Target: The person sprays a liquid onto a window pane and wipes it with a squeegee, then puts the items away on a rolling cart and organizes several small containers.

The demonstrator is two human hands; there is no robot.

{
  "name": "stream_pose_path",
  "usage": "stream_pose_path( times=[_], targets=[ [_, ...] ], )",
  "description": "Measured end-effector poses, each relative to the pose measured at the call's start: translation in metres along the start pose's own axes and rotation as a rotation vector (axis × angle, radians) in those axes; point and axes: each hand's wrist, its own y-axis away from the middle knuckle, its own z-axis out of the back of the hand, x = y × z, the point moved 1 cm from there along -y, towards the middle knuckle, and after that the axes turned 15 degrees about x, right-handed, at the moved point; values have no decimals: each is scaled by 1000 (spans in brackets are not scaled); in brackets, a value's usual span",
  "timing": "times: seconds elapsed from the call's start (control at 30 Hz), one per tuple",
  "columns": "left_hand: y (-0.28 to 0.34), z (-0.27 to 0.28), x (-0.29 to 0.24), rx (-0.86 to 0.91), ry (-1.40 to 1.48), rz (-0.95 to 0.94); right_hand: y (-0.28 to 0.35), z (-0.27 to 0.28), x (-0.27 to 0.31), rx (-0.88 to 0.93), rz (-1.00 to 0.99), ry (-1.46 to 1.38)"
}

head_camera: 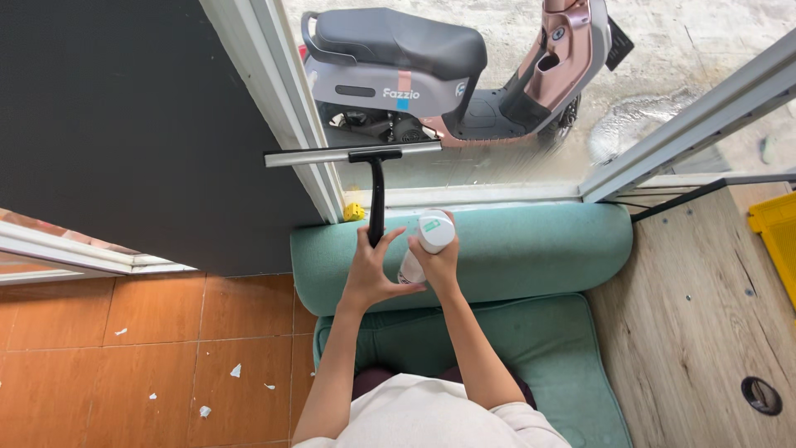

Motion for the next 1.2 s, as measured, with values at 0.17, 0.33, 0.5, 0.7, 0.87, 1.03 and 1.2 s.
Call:
stream_pose_path(
  times=[0.17, 0.33, 0.5, 0.7, 0.87, 1.03, 1.2],
  targets=[
    [-14, 5, 14, 35, 47, -59, -15, -23, 18, 90, 30, -184],
    [-19, 21, 13, 54, 187, -122, -36, -31, 32, 204, -84, -376],
    [-21, 27, 22, 103, 195, -142, -44, -29, 54, 394, 71, -782],
    [-24, 25, 26, 139, 274, -214, -60, -31, 34, 318, -69, -953],
    [-21, 30, 33, 119, 336, -280, -77, -26, 0, 220, -21, -854],
    [-11, 53, 67, 22, 369, -225, -101, -2, -24, -5, 89, -499],
    [-4, 86, 101, -247, 150, -223, -115, -4, -39, -7, 164, -286]
  ],
)
